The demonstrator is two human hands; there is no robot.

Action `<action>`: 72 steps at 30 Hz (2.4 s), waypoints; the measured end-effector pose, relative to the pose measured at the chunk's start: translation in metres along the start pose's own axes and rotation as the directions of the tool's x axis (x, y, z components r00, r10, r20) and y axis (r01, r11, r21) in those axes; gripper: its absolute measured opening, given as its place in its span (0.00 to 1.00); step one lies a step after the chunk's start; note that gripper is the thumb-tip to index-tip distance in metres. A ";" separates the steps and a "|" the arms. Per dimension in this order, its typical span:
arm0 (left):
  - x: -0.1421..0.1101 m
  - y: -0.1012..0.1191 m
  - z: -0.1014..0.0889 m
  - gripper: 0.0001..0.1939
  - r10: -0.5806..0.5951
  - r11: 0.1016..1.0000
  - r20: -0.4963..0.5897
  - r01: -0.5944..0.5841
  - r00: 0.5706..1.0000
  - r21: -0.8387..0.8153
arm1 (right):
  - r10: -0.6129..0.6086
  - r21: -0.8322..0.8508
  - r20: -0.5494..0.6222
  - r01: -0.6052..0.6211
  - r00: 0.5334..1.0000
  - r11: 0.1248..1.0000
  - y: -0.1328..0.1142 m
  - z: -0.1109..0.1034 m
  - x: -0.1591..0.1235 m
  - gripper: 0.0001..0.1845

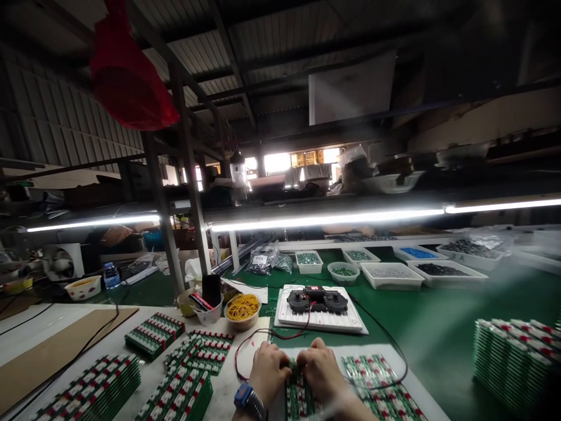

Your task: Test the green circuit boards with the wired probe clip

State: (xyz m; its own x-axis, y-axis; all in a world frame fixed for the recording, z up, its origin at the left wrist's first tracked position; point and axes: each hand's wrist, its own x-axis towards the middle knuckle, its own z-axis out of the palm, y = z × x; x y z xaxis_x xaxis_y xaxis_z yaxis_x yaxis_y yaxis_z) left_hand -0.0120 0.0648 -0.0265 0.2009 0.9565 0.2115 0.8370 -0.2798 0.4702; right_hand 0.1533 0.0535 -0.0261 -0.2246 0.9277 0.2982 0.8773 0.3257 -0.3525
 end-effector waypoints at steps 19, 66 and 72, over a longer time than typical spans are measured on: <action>0.016 -0.017 0.010 0.12 0.038 0.995 0.009 -0.038 0.999 -0.090 | 0.004 0.006 -0.044 -0.004 0.999 1.000 0.015 0.025 0.009 0.16; 0.018 -0.018 0.013 0.13 -0.032 0.996 0.081 0.038 0.996 -0.075 | 0.150 0.026 0.555 -0.198 0.818 0.980 0.009 -0.011 0.073 0.09; 0.016 -0.018 0.014 0.13 -0.025 0.997 0.076 0.030 0.997 -0.074 | 0.142 0.052 0.485 -0.190 0.863 0.980 0.009 -0.011 0.065 0.08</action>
State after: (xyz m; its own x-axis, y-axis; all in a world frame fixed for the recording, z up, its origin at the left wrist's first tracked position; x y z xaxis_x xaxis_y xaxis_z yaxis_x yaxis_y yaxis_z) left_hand -0.0169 0.0864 -0.0435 0.2184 0.9666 0.1343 0.8026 -0.2562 0.5388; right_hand 0.1508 0.1144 0.0000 -0.2751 0.9352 -0.2228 0.8806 0.1521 -0.4488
